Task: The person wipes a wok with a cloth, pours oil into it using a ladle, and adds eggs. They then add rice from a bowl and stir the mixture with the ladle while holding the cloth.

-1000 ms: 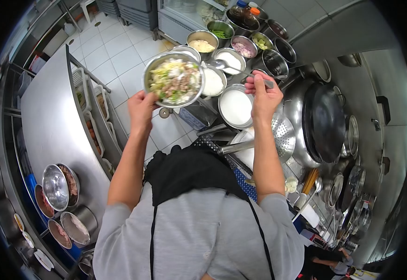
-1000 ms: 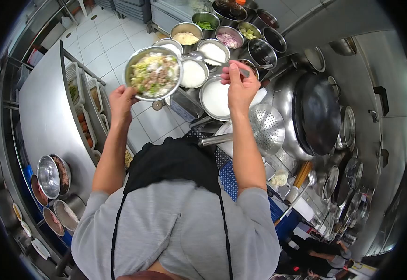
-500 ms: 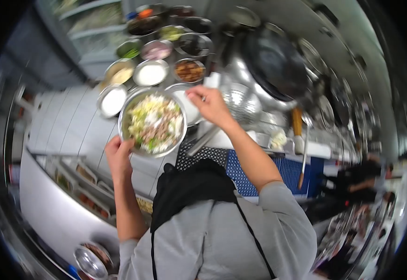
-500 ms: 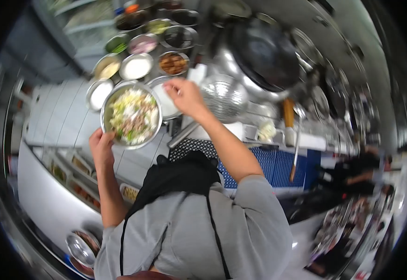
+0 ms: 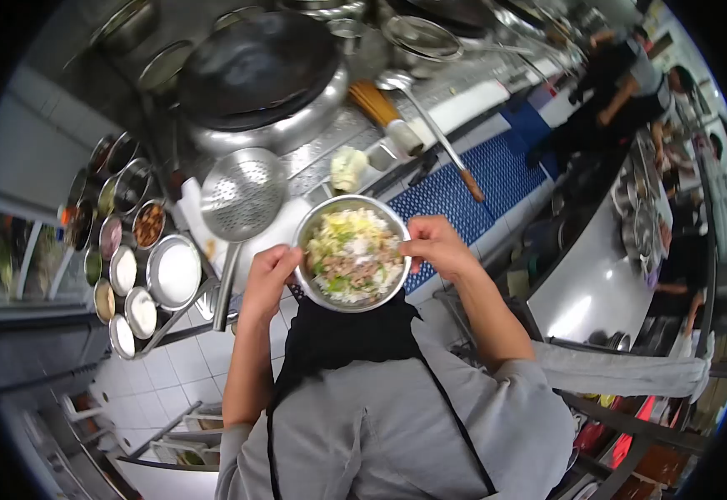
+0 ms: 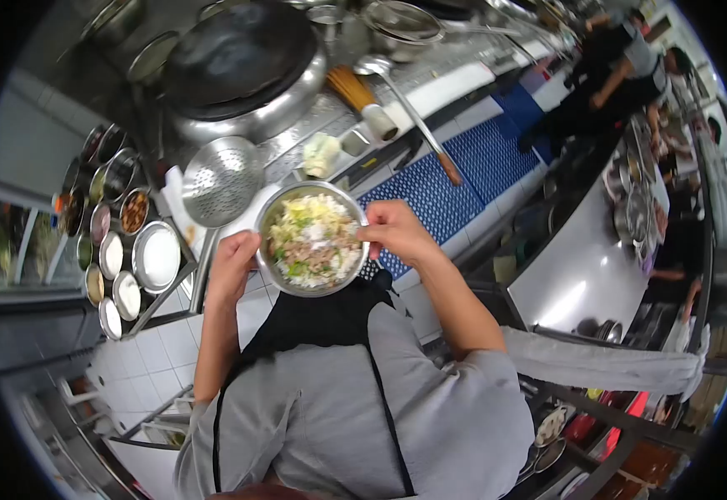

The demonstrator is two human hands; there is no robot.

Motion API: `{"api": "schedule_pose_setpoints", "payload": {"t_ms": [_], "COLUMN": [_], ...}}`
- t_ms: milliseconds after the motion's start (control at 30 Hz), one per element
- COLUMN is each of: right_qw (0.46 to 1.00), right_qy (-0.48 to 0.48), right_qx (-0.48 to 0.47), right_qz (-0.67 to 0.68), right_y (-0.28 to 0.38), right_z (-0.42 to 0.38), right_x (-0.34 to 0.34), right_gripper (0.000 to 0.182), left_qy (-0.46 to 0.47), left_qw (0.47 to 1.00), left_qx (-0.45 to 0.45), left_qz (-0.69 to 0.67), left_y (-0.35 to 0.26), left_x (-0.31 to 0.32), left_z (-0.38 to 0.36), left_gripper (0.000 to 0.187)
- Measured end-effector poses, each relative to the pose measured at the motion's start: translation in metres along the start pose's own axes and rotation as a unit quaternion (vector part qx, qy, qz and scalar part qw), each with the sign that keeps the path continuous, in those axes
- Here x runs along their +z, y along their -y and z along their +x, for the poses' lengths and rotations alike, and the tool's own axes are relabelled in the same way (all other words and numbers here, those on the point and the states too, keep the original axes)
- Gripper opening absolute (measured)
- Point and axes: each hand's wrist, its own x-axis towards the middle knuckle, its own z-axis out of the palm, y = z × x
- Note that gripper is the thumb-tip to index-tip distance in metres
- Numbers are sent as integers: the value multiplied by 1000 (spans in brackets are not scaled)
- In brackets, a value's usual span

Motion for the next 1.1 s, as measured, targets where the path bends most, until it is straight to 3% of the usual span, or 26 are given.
{"api": "schedule_pose_setpoints", "payload": {"t_ms": [100, 167, 300, 367, 433, 567, 600, 700, 867, 1000, 1067, 1100], "right_qw": [992, 982, 962, 946, 927, 852, 832, 731, 588, 472, 455, 447], "right_qy": [-108, -155, -239, -285, -328, -454, -482, -597, -712, -761, -758, -756], "right_qx": [-13, -14, -26, -31, -45, -93, -110, -158, -199, -230, -250, -259], "right_qz": [71, 110, 126, 150, 176, 245, 250, 291, 329, 381, 396, 403], "right_y": [-20, -33, -52, -57, -65, -71, -78, -98, -134, -165, -176, -174], "right_z": [-49, -71, -117, -140, -160, -196, -203, -215, -223, -224, -226, -225], "right_x": [-64, -100, -159, -184, -206, -234, -239, -258, -297, -316, -317, -314], "right_gripper": [19, 18, 21, 21, 18, 19, 18, 17, 10, 10, 13, 14], "left_qy": [98, 97, 2, -34, -98, -153, -145, -79, -128, -115, -122, -141], "left_qw": [994, 993, 986, 952, 816, 599, 569, 660, 617, 648, 643, 669], "left_qx": [-44, -18, 17, 118, 241, 285, 280, 73, 107, 63, 50, 49], "left_qz": [-15, 58, 165, 280, 516, 732, 759, 743, 769, 750, 754, 729], "left_y": [-5, 0, 16, 43, 36, 23, 29, 3, 21, 25, 24, 21], "left_x": [73, 115, 151, 126, 116, 111, 100, 133, 124, 115, 114, 115], "left_z": [43, 71, 114, 151, 173, 206, 217, 217, 232, 234, 233, 228], "left_gripper": [27, 26, 19, 17, 26, 54, 63, 68, 70, 72, 71, 70]}}
